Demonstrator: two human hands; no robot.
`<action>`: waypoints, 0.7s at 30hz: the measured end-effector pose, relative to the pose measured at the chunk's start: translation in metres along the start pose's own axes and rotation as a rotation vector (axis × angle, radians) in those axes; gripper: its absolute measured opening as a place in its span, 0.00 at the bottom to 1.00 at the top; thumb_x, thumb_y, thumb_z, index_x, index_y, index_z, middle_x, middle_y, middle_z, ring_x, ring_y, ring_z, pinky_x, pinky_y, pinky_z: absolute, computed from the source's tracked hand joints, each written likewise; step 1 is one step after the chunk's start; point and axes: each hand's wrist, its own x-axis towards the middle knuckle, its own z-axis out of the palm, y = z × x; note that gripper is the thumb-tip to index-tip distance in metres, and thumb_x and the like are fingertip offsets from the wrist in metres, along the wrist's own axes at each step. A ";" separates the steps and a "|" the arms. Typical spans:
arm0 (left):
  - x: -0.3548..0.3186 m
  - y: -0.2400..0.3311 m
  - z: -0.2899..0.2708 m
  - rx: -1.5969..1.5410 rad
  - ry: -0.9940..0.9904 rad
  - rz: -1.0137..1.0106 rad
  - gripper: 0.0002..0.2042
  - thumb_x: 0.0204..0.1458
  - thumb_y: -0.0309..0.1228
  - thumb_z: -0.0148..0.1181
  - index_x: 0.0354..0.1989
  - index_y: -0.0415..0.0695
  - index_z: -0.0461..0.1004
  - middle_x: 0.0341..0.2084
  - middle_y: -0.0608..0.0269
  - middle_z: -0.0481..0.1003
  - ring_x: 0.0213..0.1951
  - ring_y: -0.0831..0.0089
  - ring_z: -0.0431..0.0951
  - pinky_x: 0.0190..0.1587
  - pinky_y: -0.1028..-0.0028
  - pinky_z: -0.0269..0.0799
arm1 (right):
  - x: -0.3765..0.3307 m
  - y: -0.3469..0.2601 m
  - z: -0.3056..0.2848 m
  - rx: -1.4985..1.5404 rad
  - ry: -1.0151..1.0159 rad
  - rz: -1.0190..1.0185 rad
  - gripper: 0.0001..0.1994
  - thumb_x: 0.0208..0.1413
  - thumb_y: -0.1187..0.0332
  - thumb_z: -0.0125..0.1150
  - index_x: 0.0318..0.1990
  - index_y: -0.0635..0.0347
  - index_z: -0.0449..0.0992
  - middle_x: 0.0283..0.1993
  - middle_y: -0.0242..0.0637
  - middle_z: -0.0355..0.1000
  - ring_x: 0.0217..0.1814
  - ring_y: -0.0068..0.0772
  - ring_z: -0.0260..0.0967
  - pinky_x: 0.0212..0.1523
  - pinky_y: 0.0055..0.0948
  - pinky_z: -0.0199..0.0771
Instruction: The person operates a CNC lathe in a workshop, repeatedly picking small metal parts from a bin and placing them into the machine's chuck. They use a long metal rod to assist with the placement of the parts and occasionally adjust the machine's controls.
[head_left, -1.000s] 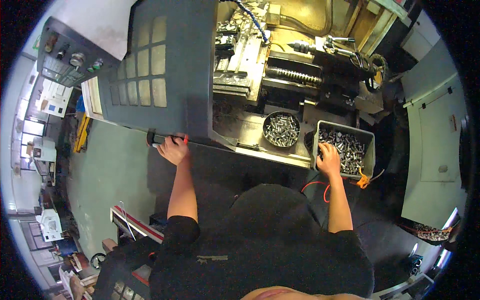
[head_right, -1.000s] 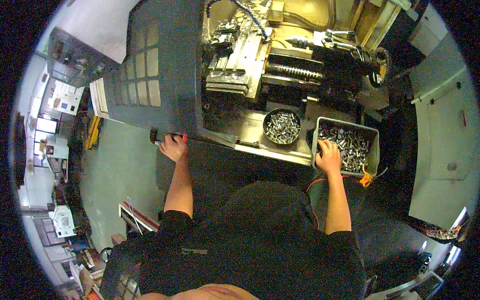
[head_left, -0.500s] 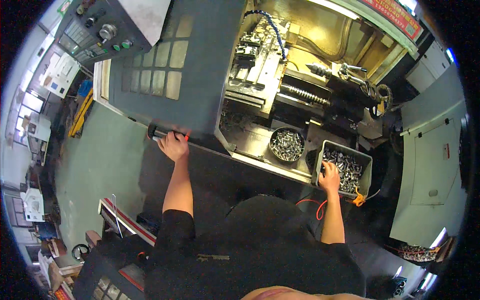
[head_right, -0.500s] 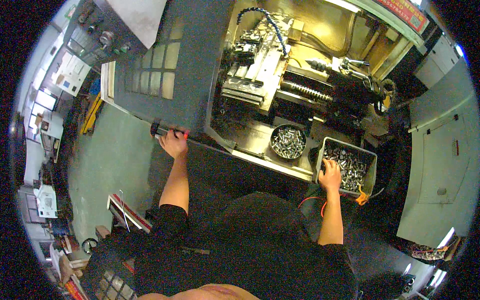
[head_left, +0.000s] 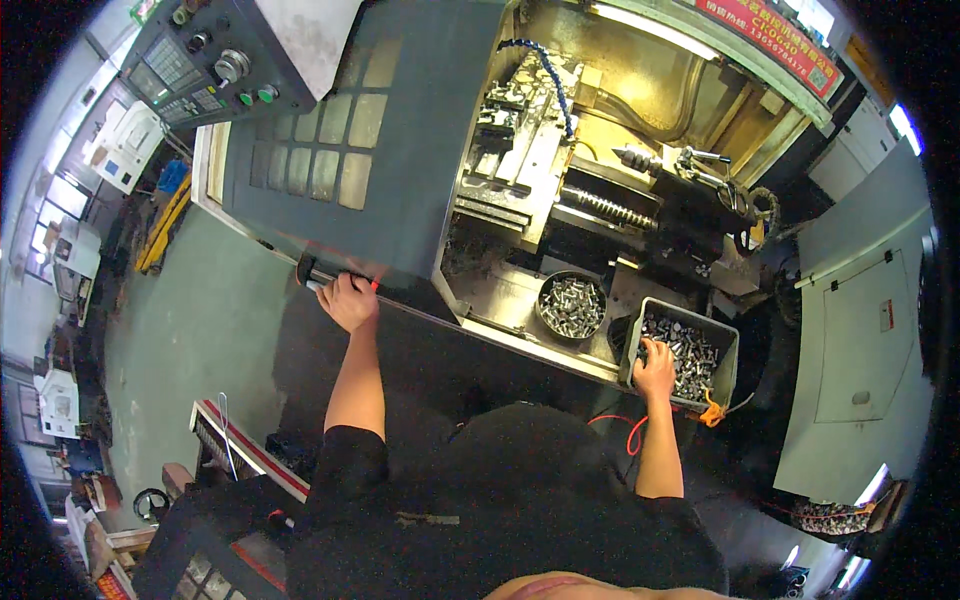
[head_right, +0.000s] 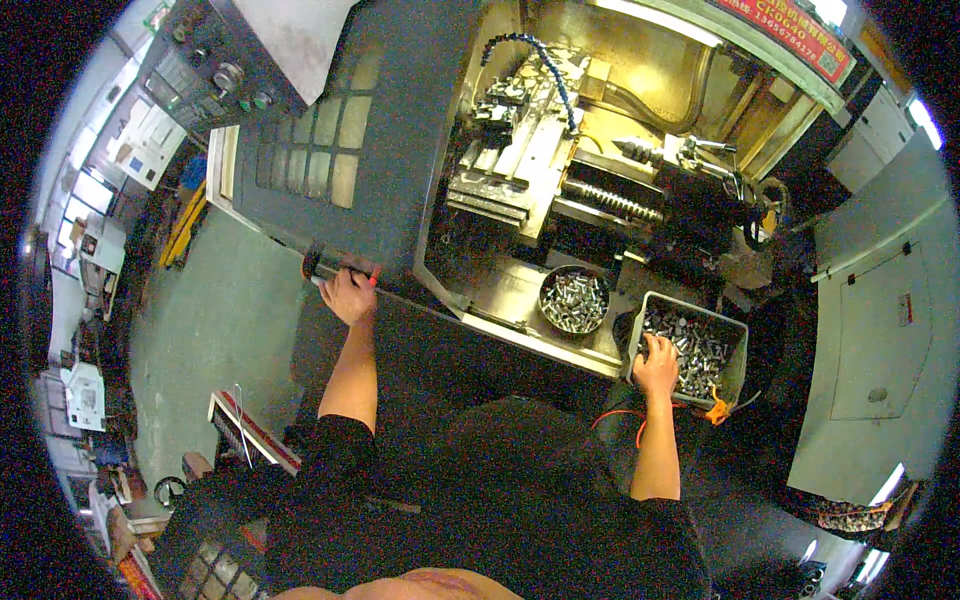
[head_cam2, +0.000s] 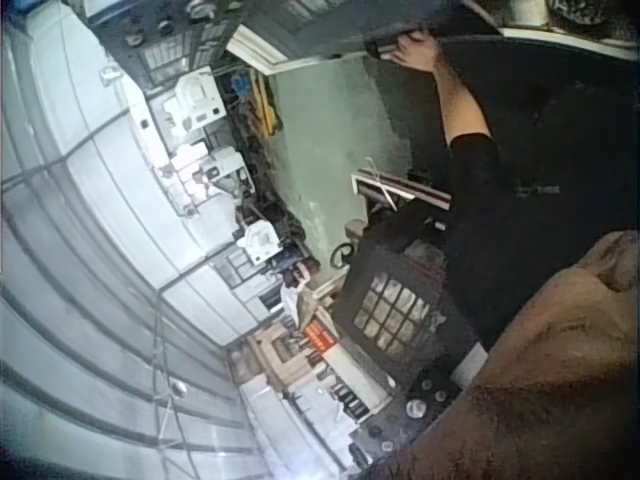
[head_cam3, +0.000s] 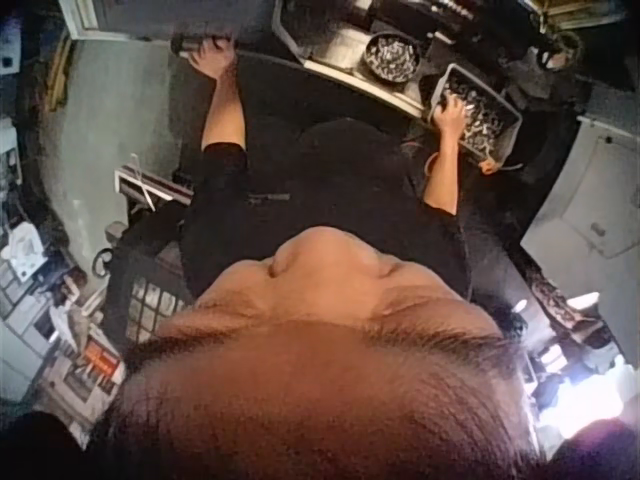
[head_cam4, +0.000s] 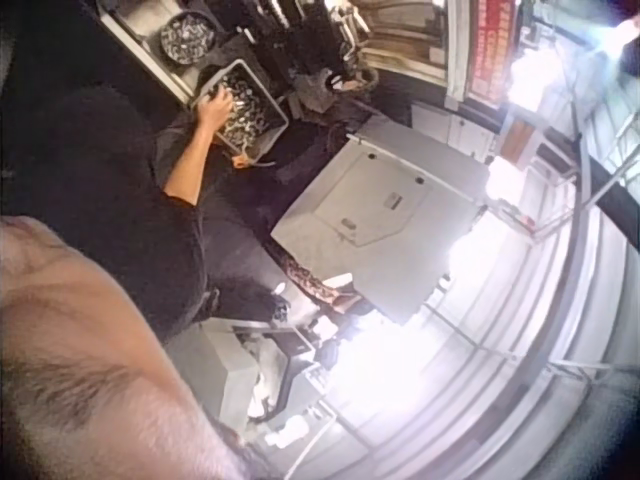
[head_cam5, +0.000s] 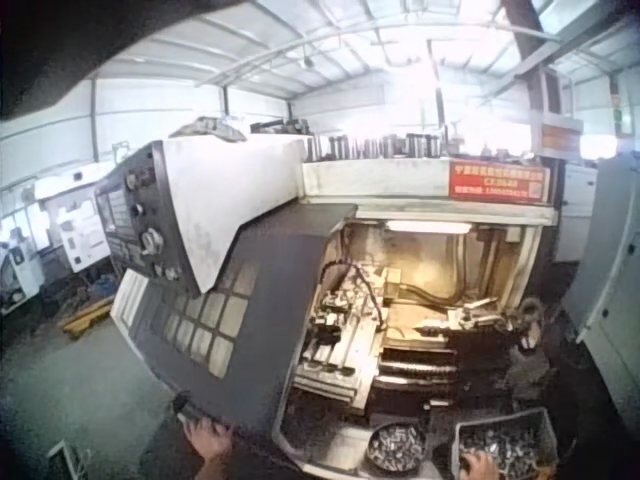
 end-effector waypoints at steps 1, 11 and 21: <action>0.000 -0.001 -0.001 0.002 -0.014 -0.003 0.11 0.53 0.37 0.52 0.33 0.44 0.78 0.37 0.54 0.81 0.49 0.53 0.76 0.69 0.46 0.56 | 0.000 0.000 0.000 -0.008 0.001 0.012 0.22 0.48 0.67 0.60 0.55 0.49 0.75 0.54 0.38 0.70 0.60 0.48 0.67 0.56 0.46 0.73; -0.002 -0.001 0.004 -0.021 0.084 0.053 0.12 0.50 0.36 0.53 0.32 0.42 0.79 0.33 0.51 0.80 0.46 0.49 0.75 0.65 0.47 0.61 | 0.002 -0.007 -0.002 -0.012 0.044 0.021 0.19 0.48 0.67 0.61 0.51 0.47 0.76 0.50 0.39 0.72 0.56 0.48 0.70 0.52 0.48 0.76; -0.005 -0.003 -0.001 0.030 0.049 0.067 0.13 0.51 0.37 0.50 0.34 0.40 0.76 0.35 0.51 0.80 0.44 0.49 0.74 0.65 0.49 0.60 | 0.004 -0.007 -0.010 -0.011 -0.058 0.102 0.22 0.48 0.62 0.62 0.54 0.45 0.75 0.54 0.41 0.70 0.58 0.47 0.70 0.57 0.46 0.74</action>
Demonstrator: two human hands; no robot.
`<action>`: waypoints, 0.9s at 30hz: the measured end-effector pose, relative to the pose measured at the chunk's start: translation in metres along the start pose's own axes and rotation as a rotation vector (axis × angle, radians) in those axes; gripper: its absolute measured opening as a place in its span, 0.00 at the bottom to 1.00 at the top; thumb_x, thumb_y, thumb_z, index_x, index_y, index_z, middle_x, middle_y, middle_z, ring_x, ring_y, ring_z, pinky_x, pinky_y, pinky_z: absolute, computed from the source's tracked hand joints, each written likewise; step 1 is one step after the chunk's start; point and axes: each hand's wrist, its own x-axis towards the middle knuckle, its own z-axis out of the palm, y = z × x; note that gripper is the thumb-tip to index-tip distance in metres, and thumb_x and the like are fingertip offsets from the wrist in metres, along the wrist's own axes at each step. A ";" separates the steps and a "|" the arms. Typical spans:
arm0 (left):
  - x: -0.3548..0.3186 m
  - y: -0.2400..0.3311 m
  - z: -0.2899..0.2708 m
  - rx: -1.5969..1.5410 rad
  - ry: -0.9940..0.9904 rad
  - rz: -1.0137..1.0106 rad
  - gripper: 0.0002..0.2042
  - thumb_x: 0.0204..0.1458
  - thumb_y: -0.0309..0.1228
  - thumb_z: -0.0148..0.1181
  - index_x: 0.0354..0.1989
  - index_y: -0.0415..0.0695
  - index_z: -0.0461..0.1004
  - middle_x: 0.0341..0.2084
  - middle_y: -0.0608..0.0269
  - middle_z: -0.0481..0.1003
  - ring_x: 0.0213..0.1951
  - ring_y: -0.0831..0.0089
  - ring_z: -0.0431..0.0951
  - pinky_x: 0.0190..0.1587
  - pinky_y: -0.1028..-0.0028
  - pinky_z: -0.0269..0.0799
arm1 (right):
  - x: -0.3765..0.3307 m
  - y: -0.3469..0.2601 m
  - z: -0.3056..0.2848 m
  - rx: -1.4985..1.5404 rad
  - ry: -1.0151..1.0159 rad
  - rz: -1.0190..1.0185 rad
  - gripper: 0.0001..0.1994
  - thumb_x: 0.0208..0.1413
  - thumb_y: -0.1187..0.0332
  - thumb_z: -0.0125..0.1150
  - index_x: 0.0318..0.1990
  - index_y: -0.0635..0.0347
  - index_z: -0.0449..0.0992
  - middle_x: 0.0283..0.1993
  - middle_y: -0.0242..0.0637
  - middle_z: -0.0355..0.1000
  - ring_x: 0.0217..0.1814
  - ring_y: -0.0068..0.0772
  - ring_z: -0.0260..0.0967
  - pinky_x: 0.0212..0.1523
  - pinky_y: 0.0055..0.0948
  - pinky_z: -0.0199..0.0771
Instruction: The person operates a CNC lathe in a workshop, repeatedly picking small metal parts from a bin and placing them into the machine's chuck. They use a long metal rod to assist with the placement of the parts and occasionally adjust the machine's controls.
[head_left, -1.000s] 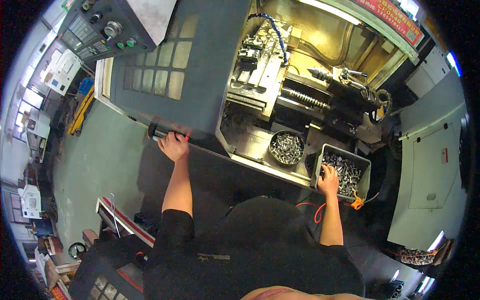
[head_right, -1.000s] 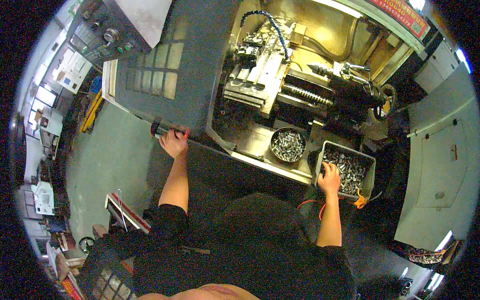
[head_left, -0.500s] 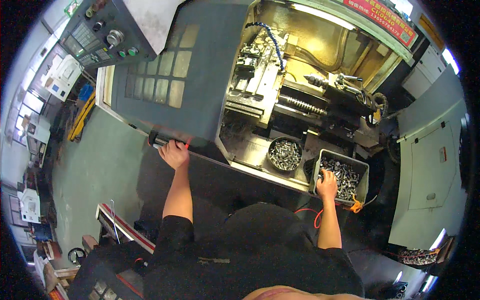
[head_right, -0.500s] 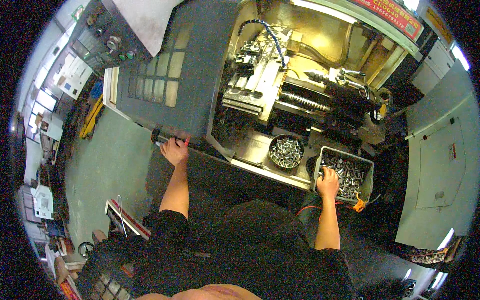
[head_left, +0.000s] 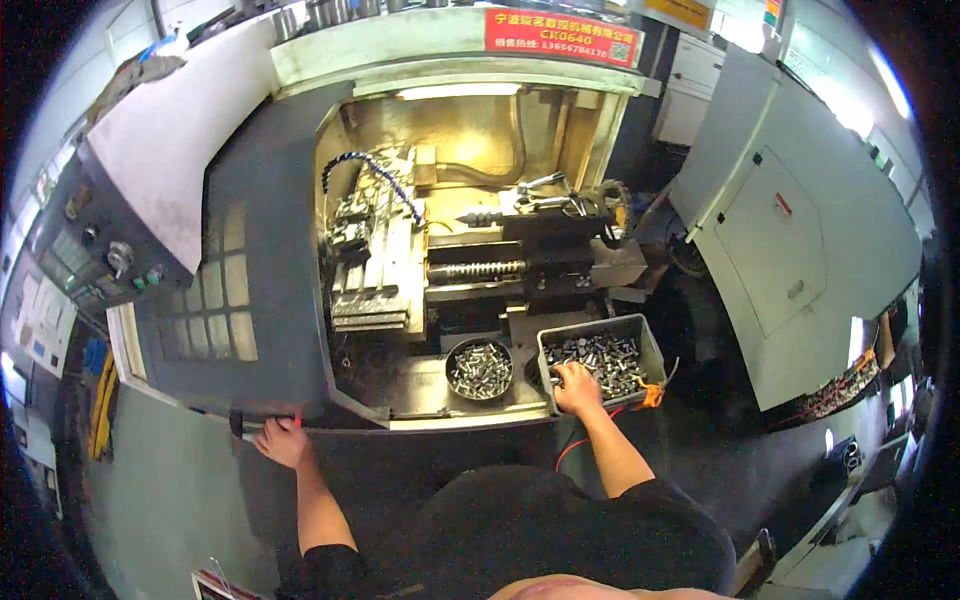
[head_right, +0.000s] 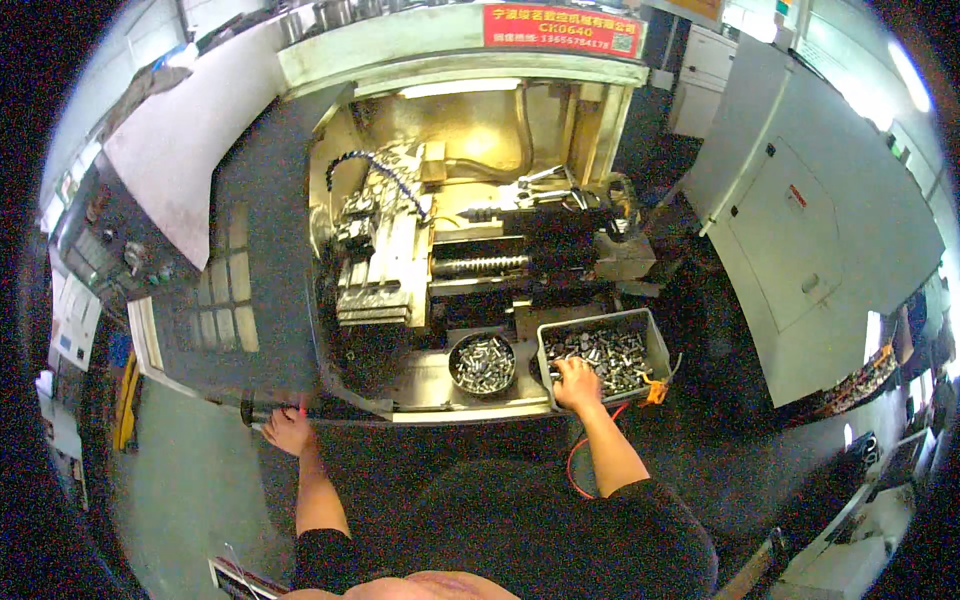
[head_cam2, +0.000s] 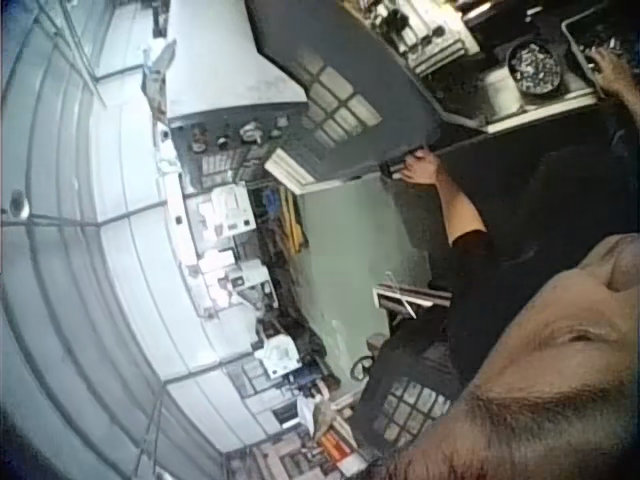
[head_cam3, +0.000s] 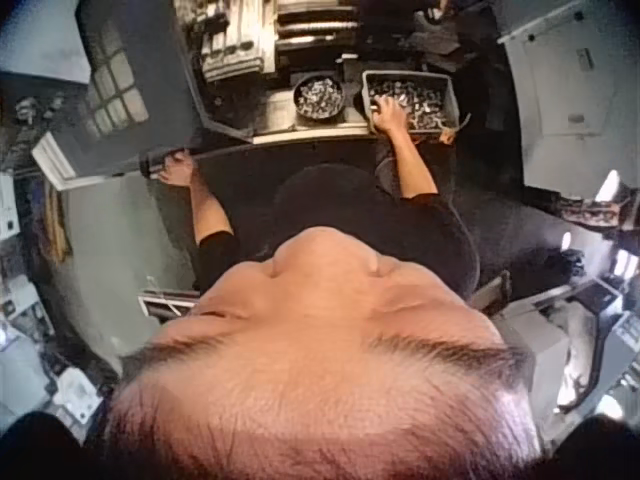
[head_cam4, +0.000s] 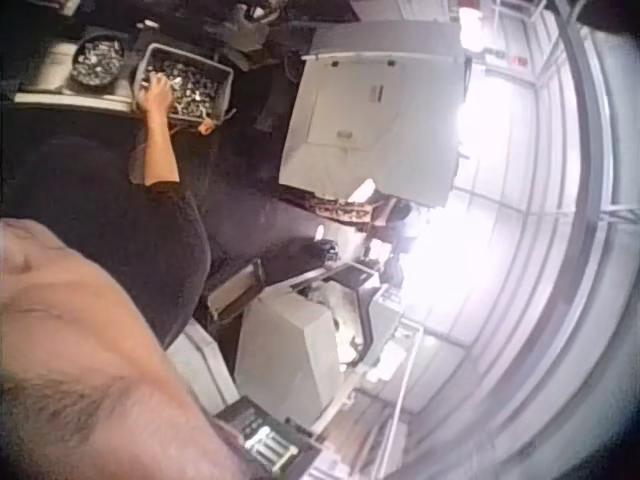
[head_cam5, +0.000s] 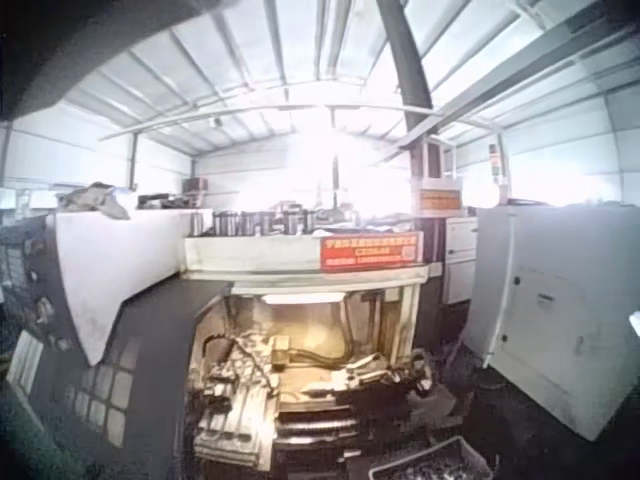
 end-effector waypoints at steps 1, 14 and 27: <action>0.001 0.004 0.000 -0.031 -0.008 -0.033 0.13 0.52 0.37 0.50 0.34 0.40 0.76 0.35 0.51 0.80 0.44 0.50 0.75 0.66 0.49 0.59 | -0.001 0.000 -0.001 -0.007 -0.017 0.021 0.22 0.48 0.62 0.62 0.54 0.44 0.75 0.53 0.41 0.70 0.58 0.46 0.70 0.57 0.45 0.74; 0.000 0.001 0.003 -0.013 -0.020 -0.021 0.14 0.52 0.38 0.51 0.32 0.40 0.76 0.35 0.49 0.79 0.45 0.50 0.76 0.69 0.49 0.54 | 0.001 0.003 -0.002 0.049 -0.042 0.054 0.23 0.47 0.62 0.60 0.55 0.47 0.75 0.55 0.39 0.68 0.62 0.47 0.67 0.58 0.47 0.73; -0.002 0.004 0.005 -0.042 0.014 -0.022 0.14 0.53 0.38 0.49 0.32 0.41 0.78 0.34 0.55 0.79 0.47 0.54 0.76 0.69 0.49 0.56 | 0.002 0.012 0.003 0.108 -0.065 0.003 0.27 0.45 0.63 0.60 0.58 0.47 0.74 0.57 0.42 0.68 0.63 0.48 0.65 0.64 0.45 0.68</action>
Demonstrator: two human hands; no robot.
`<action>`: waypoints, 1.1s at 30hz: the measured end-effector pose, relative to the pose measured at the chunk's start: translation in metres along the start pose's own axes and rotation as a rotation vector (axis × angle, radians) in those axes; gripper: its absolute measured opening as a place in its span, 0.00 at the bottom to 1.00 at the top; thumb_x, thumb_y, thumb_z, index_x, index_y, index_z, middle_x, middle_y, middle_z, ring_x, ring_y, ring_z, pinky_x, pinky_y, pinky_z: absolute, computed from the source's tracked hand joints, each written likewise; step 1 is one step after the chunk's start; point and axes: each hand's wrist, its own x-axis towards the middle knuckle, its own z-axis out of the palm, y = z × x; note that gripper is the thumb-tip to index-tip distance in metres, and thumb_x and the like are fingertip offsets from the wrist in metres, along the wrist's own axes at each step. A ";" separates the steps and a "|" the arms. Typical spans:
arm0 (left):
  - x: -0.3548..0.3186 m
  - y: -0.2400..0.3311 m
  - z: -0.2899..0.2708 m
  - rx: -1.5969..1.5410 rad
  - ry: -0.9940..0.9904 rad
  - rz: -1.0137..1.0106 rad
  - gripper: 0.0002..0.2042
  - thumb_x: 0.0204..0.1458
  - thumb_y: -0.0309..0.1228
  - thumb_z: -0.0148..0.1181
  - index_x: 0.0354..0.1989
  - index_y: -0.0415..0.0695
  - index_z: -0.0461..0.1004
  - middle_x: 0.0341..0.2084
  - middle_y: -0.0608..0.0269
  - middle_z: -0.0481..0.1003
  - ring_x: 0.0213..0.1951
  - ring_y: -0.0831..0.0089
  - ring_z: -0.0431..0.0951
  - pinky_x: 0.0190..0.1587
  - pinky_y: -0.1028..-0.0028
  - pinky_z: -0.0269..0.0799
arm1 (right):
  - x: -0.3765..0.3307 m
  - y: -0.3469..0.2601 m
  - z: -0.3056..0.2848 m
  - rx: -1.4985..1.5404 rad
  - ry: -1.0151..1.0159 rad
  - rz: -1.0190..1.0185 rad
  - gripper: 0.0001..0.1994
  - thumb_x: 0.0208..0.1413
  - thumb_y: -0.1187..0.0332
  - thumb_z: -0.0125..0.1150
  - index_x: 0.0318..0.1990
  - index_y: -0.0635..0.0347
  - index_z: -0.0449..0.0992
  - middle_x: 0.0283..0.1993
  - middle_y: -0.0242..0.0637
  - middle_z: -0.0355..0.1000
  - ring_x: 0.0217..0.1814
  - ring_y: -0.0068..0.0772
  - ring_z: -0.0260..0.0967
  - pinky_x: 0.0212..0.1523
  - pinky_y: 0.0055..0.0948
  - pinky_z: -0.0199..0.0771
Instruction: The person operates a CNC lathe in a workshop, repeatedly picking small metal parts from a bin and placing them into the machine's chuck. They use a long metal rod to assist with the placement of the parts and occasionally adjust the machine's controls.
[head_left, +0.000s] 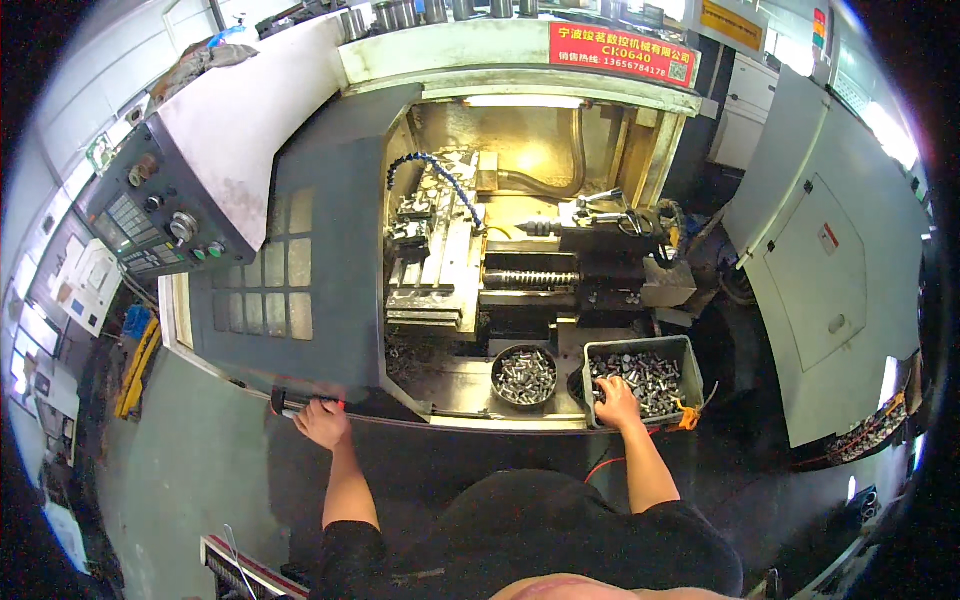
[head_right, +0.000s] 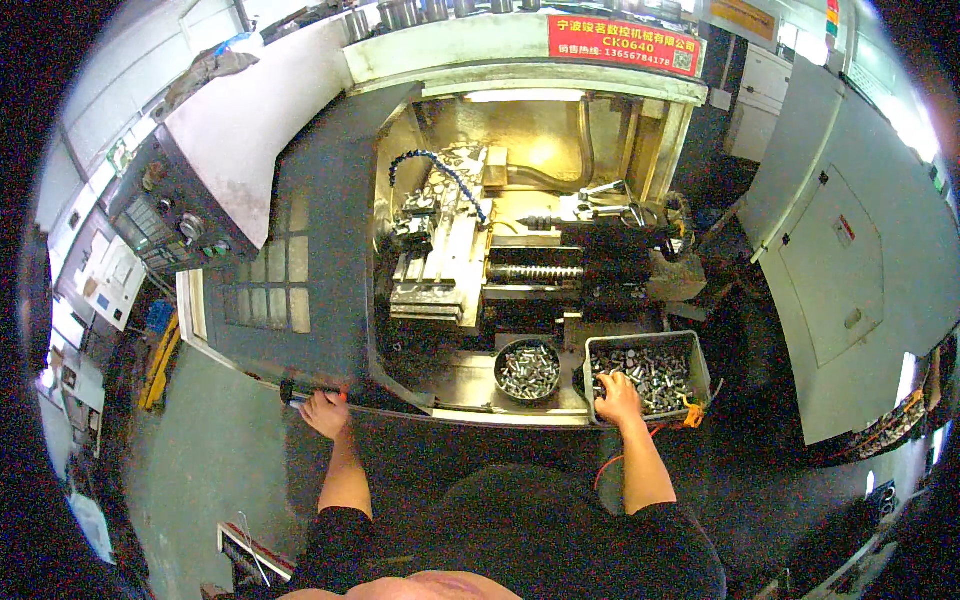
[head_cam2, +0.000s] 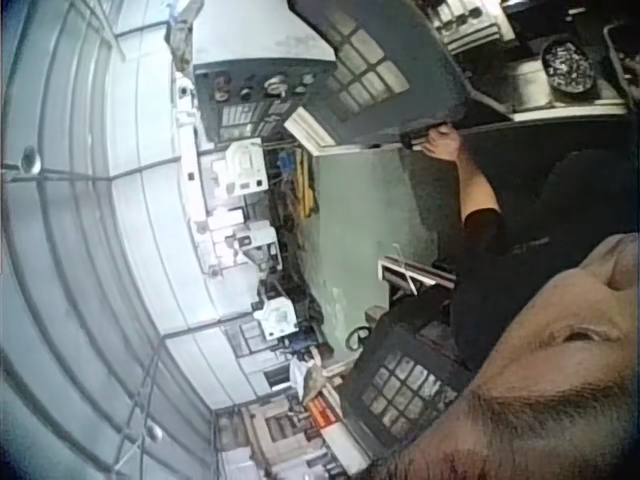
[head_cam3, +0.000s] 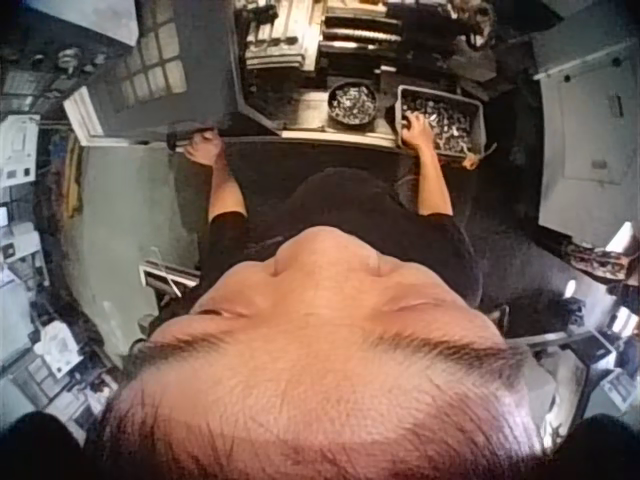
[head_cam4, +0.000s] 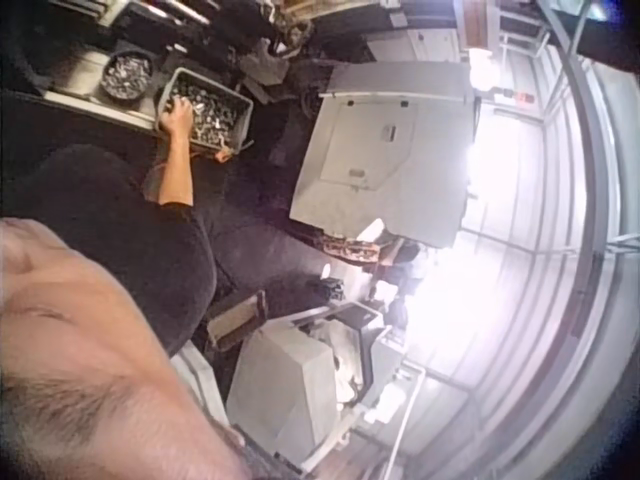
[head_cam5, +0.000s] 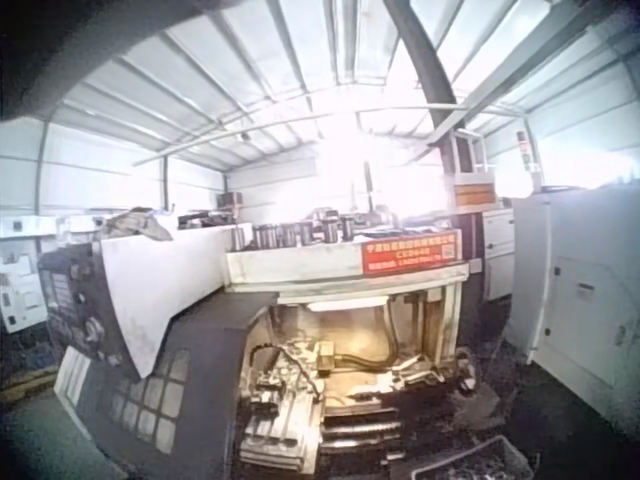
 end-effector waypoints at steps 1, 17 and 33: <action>0.001 0.000 -0.001 0.005 -0.013 -0.005 0.14 0.53 0.38 0.49 0.32 0.41 0.78 0.34 0.55 0.79 0.47 0.54 0.76 0.69 0.49 0.56 | 0.000 0.001 -0.001 0.015 -0.009 -0.006 0.27 0.44 0.63 0.60 0.58 0.47 0.74 0.57 0.42 0.68 0.64 0.48 0.65 0.64 0.44 0.68; -0.001 -0.002 -0.001 -0.002 0.022 0.020 0.13 0.53 0.37 0.50 0.30 0.41 0.77 0.34 0.55 0.79 0.45 0.54 0.76 0.67 0.48 0.58 | 0.011 0.008 -0.009 -0.066 -0.243 -0.080 0.29 0.45 0.58 0.66 0.59 0.48 0.74 0.58 0.45 0.68 0.64 0.51 0.65 0.62 0.46 0.70; -0.003 -0.002 -0.002 0.007 0.031 0.024 0.13 0.54 0.38 0.50 0.31 0.42 0.77 0.36 0.54 0.80 0.47 0.52 0.75 0.66 0.48 0.59 | 0.000 0.011 0.001 -0.142 -0.093 -0.193 0.29 0.42 0.58 0.69 0.57 0.46 0.75 0.58 0.42 0.69 0.59 0.50 0.68 0.55 0.49 0.74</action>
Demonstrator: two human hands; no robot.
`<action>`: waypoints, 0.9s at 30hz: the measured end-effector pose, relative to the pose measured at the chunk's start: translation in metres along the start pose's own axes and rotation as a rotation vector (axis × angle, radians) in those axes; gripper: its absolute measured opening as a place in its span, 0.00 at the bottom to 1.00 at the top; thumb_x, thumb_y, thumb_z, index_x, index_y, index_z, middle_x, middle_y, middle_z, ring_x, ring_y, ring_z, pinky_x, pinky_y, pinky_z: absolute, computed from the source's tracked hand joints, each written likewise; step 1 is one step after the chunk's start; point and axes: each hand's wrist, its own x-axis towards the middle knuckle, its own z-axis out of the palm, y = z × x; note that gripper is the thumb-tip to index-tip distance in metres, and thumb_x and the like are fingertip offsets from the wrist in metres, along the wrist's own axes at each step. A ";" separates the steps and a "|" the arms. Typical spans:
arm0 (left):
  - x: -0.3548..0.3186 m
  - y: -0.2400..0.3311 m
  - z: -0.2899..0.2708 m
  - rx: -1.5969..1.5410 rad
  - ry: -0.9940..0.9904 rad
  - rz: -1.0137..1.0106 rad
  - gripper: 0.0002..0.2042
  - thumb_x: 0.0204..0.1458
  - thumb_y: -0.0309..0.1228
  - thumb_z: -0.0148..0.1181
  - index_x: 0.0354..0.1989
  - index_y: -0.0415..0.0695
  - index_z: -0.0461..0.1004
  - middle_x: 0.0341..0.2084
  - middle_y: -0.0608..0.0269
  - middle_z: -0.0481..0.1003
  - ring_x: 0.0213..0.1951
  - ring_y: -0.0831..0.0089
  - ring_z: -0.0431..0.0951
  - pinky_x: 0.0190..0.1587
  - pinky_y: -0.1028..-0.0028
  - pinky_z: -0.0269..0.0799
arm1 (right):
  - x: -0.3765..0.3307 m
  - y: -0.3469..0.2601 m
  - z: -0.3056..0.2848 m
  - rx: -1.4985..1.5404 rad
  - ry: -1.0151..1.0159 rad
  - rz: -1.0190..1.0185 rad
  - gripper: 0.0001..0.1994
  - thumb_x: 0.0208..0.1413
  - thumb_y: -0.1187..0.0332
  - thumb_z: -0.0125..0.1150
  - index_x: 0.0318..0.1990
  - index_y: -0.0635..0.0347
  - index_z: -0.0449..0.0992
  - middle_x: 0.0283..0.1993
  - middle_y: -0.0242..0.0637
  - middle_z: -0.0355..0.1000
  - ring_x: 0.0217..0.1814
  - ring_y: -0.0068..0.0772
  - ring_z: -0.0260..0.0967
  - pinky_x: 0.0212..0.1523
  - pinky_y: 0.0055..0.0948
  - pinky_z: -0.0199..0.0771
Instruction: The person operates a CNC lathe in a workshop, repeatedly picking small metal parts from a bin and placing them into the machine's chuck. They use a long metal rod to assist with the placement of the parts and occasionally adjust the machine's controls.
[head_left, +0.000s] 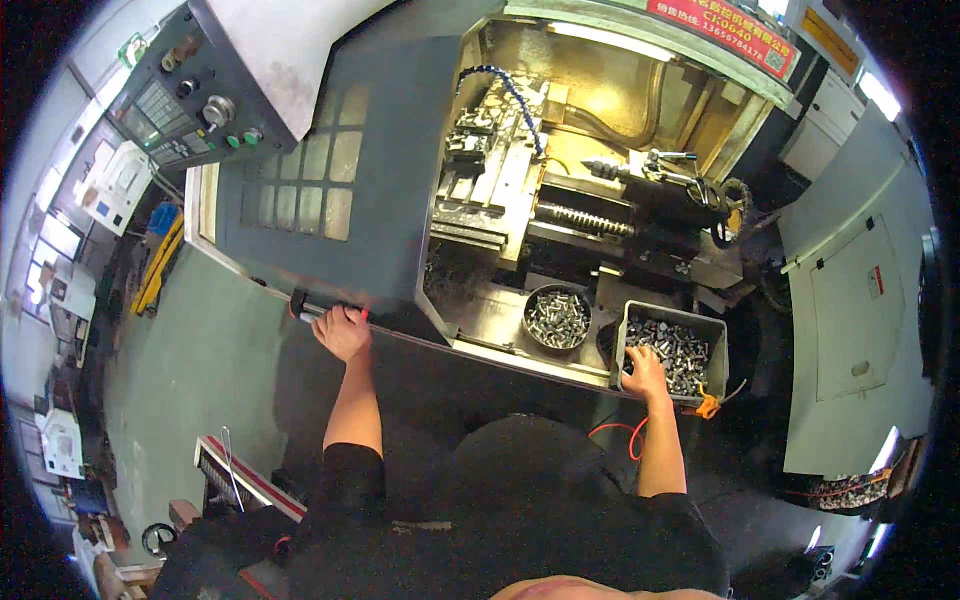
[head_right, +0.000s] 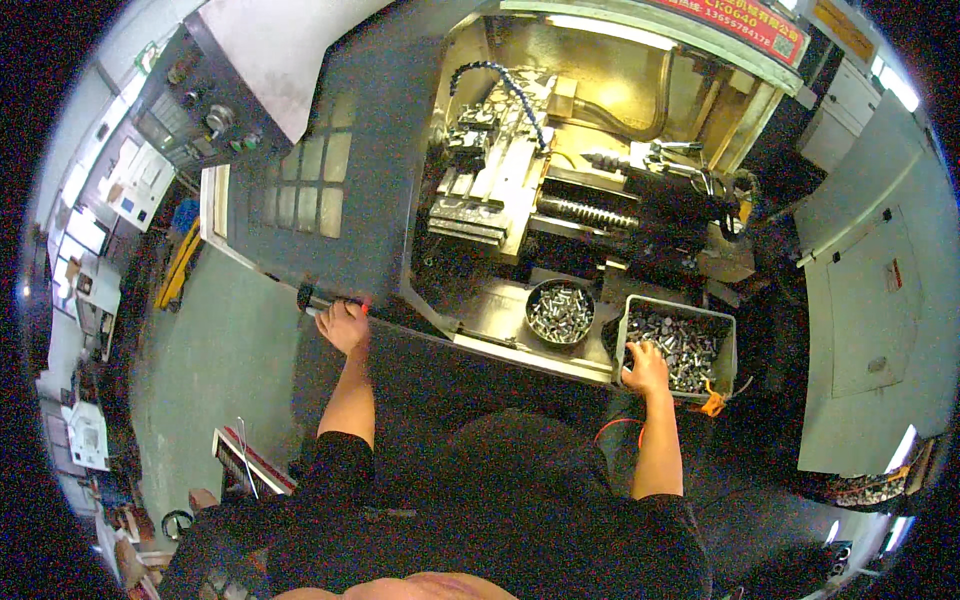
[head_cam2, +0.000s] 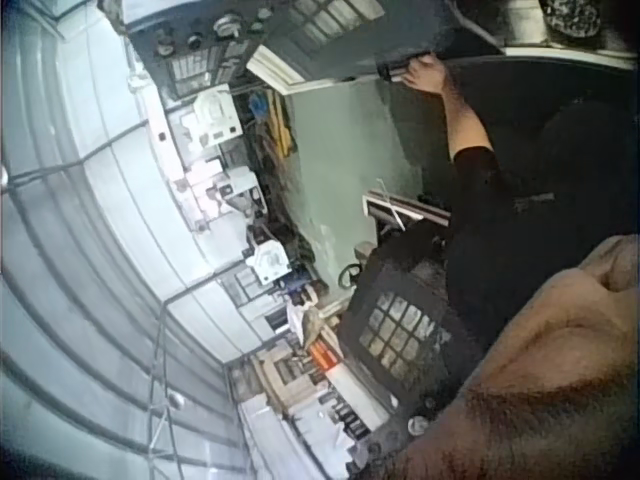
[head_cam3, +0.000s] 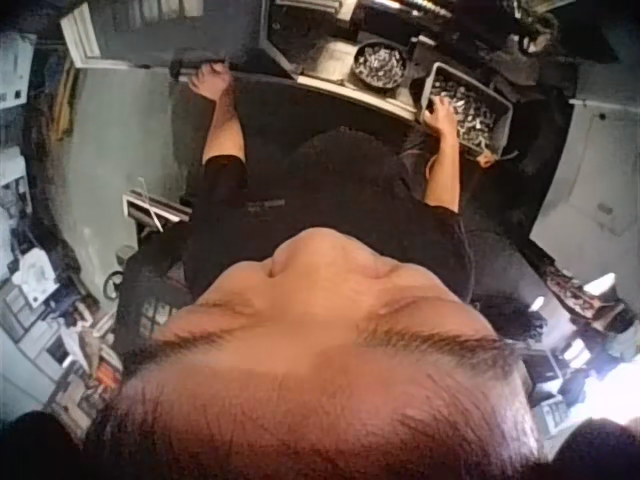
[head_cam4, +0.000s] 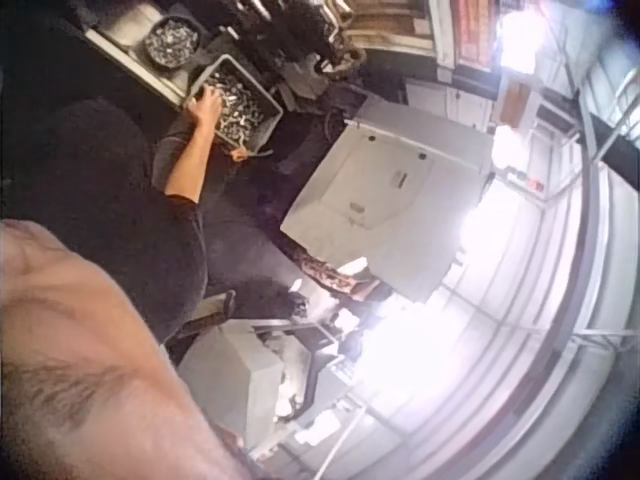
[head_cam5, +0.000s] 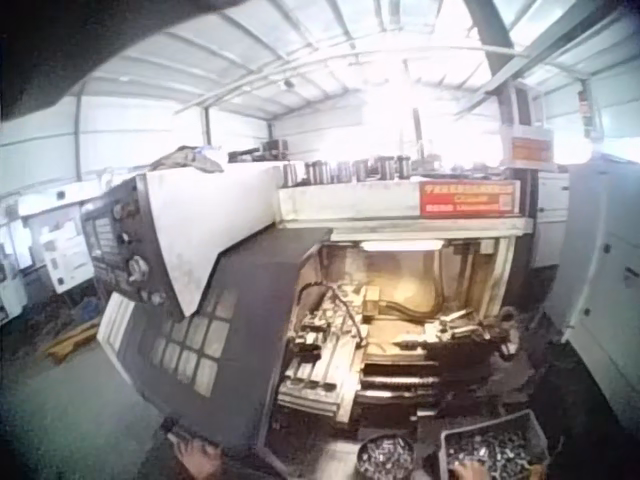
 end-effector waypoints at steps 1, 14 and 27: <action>0.000 -0.001 0.001 0.006 -0.003 -0.001 0.13 0.54 0.38 0.50 0.31 0.42 0.77 0.36 0.54 0.80 0.47 0.52 0.75 0.67 0.48 0.58 | 0.001 -0.004 -0.005 -0.035 -0.065 0.044 0.28 0.42 0.58 0.69 0.55 0.47 0.75 0.56 0.42 0.70 0.58 0.50 0.68 0.55 0.49 0.74; 0.002 0.000 0.000 -0.006 -0.014 -0.014 0.13 0.54 0.38 0.50 0.30 0.43 0.78 0.35 0.55 0.80 0.47 0.54 0.77 0.67 0.47 0.58 | 0.004 -0.002 -0.001 0.076 0.107 -0.066 0.24 0.40 0.66 0.70 0.49 0.54 0.75 0.46 0.44 0.69 0.53 0.52 0.68 0.51 0.46 0.73; 0.004 0.001 -0.002 -0.009 0.019 0.001 0.12 0.54 0.37 0.51 0.30 0.44 0.78 0.34 0.56 0.80 0.46 0.55 0.77 0.67 0.48 0.58 | 0.003 -0.001 0.001 0.040 0.085 -0.062 0.23 0.42 0.65 0.70 0.50 0.50 0.75 0.47 0.41 0.69 0.54 0.51 0.68 0.52 0.44 0.74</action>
